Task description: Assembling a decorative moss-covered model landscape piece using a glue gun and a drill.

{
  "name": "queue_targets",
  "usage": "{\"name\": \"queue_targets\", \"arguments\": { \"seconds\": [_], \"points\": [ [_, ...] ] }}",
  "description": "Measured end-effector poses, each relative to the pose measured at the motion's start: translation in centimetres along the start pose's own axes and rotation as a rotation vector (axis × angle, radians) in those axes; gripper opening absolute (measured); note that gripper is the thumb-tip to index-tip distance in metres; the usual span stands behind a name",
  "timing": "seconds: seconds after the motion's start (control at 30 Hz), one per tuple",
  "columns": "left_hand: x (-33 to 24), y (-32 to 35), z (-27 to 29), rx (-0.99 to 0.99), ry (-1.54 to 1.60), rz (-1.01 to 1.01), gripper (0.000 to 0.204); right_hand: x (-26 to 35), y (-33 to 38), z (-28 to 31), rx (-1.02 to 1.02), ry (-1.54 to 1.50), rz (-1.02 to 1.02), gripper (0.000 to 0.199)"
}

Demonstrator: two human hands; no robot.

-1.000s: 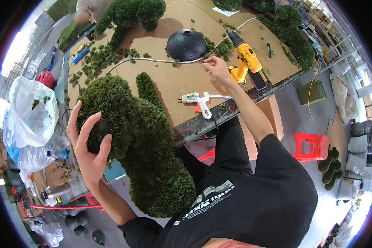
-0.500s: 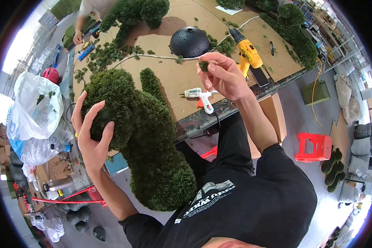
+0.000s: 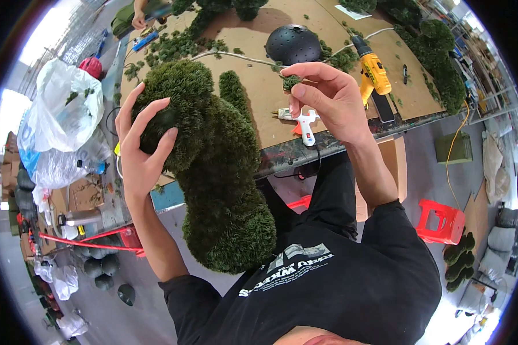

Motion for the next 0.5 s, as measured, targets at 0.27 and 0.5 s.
{"name": "queue_targets", "arguments": {
  "seconds": [0.27, 0.5],
  "points": [
    [-0.3, 0.0, 0.5, -0.014, -0.028, -0.026, 0.046, -0.2, -1.1, -5.0, 0.089, 0.022, 0.061, 0.028],
    [-0.5, 0.0, 0.2, -0.005, -0.008, -0.023, 0.047, -1.9, -2.0, -6.5, 0.140, -0.167, 0.107, 0.029]
  ]
}}
Point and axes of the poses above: each hand's wrist, its own y-axis away from the middle knuckle, its own z-axis out of the back of the hand, x = y × z, the point moved 9 cm from there along -y, towards the middle knuckle, and after that the axes turned 4 degrees about -x, right-handed, at the moved point
